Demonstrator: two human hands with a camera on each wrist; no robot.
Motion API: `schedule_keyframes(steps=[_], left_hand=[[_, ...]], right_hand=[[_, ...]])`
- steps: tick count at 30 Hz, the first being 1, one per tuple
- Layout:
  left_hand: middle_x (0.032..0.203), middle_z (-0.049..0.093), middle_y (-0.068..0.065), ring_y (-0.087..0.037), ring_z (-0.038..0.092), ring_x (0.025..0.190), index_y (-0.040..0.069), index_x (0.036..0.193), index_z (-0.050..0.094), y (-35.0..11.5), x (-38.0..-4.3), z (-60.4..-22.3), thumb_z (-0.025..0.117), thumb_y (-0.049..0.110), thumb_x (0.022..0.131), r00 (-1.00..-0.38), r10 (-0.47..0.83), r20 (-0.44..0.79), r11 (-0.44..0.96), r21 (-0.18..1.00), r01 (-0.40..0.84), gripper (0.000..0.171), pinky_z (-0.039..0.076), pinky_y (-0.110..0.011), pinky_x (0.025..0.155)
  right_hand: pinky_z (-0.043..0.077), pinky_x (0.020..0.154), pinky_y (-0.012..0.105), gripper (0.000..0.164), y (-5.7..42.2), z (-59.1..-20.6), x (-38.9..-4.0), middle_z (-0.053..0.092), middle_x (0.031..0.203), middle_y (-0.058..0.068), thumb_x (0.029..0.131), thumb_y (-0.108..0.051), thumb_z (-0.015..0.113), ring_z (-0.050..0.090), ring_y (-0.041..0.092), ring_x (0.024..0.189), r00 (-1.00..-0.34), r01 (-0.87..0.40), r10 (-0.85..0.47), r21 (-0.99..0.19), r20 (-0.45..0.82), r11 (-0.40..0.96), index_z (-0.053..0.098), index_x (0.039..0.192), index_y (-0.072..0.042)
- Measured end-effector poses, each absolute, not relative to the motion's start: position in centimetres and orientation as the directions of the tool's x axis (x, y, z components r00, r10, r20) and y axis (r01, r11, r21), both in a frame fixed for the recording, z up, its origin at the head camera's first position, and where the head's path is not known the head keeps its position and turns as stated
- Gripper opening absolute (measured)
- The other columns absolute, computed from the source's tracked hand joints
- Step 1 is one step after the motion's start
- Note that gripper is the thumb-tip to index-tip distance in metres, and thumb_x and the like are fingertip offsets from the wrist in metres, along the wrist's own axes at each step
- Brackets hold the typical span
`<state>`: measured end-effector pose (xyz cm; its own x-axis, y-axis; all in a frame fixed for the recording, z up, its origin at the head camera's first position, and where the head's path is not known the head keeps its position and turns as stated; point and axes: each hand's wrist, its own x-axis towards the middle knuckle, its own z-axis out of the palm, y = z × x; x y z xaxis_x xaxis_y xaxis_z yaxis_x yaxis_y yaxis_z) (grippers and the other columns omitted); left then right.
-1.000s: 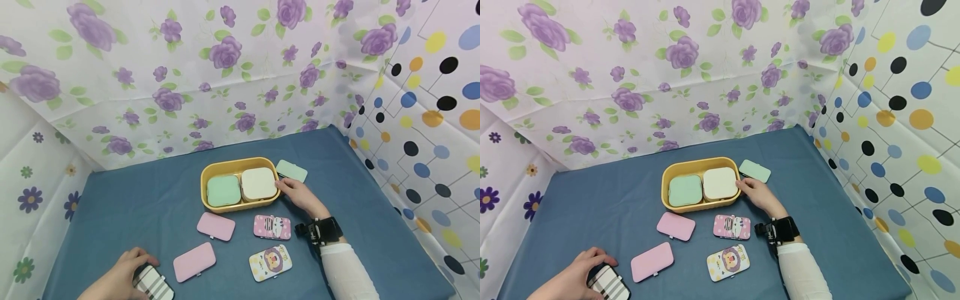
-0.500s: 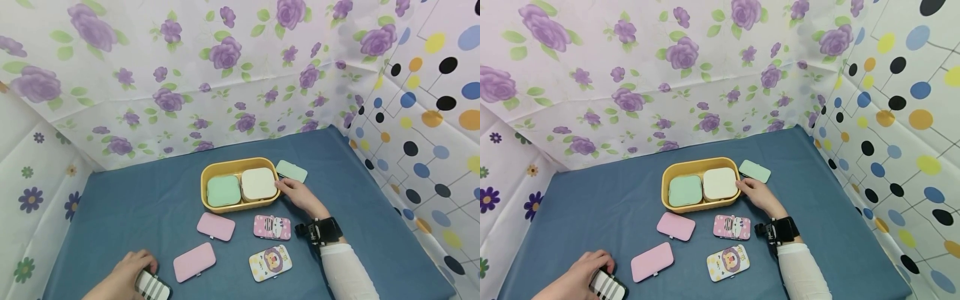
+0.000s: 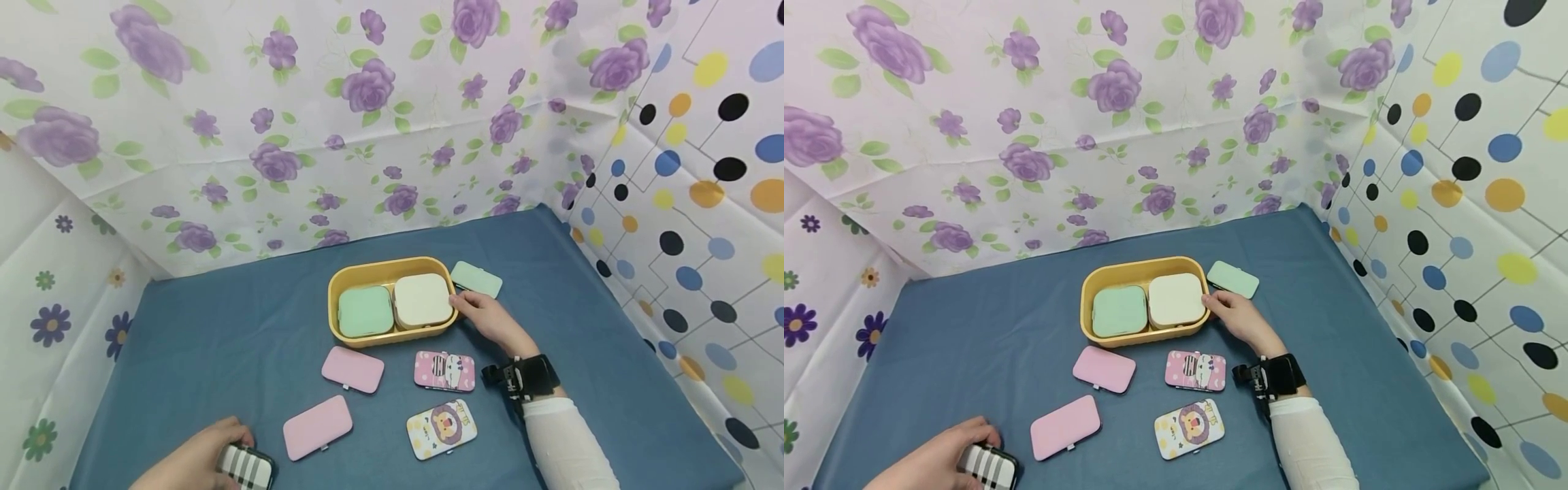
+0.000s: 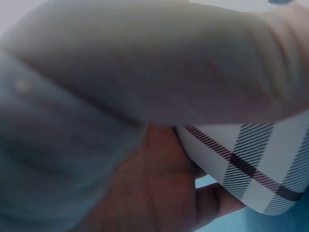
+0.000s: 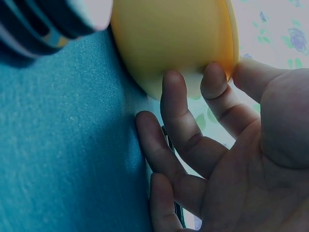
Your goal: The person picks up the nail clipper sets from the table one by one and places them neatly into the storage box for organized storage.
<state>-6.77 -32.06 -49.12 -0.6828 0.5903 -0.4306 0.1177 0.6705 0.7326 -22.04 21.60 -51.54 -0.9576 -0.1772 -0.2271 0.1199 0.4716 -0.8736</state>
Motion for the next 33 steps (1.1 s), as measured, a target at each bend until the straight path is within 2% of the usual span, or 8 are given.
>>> schedule_keyframes(steps=[8,13,16,18,25,33], left_hand=[[0.095,0.054,0.002,-0.005,0.047,0.078,0.013,0.105,0.061,-32.7,-6.6,-48.9,0.079,0.024,0.083,-0.656,0.628,-0.419,0.621,0.777,0.098,0.03,0.041,-0.028,0.065],[0.092,0.059,-0.004,-0.01,0.053,0.075,0.009,0.105,0.06,-32.6,-6.5,-48.4,0.076,0.015,0.086,-0.631,0.615,-0.472,0.587,0.809,-0.033,0.025,0.045,-0.03,0.063],[0.091,0.062,-0.007,-0.014,0.057,0.074,0.008,0.104,0.062,-32.4,-6.5,-48.1,0.074,0.016,0.087,-0.62,0.607,-0.498,0.571,0.815,-0.096,0.023,0.046,-0.03,0.062],[0.091,0.064,-0.005,-0.012,0.058,0.074,0.01,0.105,0.063,-32.4,-6.7,-47.9,0.074,0.022,0.088,-0.626,0.604,-0.493,0.583,0.809,-0.074,0.024,0.046,-0.03,0.062],[0.096,0.064,0.004,-0.007,0.056,0.079,0.014,0.112,0.063,-31.5,-7.4,-47.2,0.074,0.036,0.088,-0.716,0.574,-0.397,0.628,0.774,0.075,0.034,0.046,-0.027,0.066],[0.107,0.064,-0.004,-0.011,0.06,0.083,0.014,0.122,0.061,-29.2,-8.3,-46.5,0.073,0.036,0.089,-0.854,0.427,-0.296,0.607,0.794,0.028,0.041,0.05,-0.029,0.068]], right_hand=[[0.036,0.078,0.039,0.05,21.6,-51.9,-22.3,0.059,0.098,0.008,0.096,-0.062,0.05,0.053,0.027,0.09,-0.962,0.099,-0.18,-0.877,-0.205,0.47,0.066,0.095,-0.015],[0.036,0.078,0.039,0.049,21.6,-51.9,-22.3,0.06,0.099,0.007,0.096,-0.063,0.05,0.053,0.027,0.091,-0.961,0.102,-0.179,-0.871,-0.212,0.481,0.066,0.094,-0.016],[0.036,0.078,0.04,0.049,21.6,-51.9,-22.2,0.06,0.1,0.006,0.096,-0.063,0.05,0.053,0.026,0.092,-0.96,0.107,-0.179,-0.871,-0.217,0.48,0.066,0.095,-0.017],[0.036,0.079,0.04,0.048,21.6,-51.8,-22.2,0.06,0.101,0.006,0.096,-0.062,0.05,0.053,0.027,0.092,-0.959,0.108,-0.182,-0.872,-0.219,0.478,0.066,0.095,-0.017],[0.036,0.078,0.04,0.048,21.7,-51.7,-22.2,0.06,0.101,0.007,0.096,-0.063,0.05,0.053,0.027,0.092,-0.959,0.112,-0.179,-0.872,-0.221,0.477,0.066,0.095,-0.017],[0.035,0.078,0.039,0.05,21.6,-51.8,-22.3,0.059,0.1,0.01,0.095,-0.063,0.051,0.053,0.028,0.092,-0.959,0.12,-0.172,-0.876,-0.223,0.467,0.066,0.096,-0.016]])
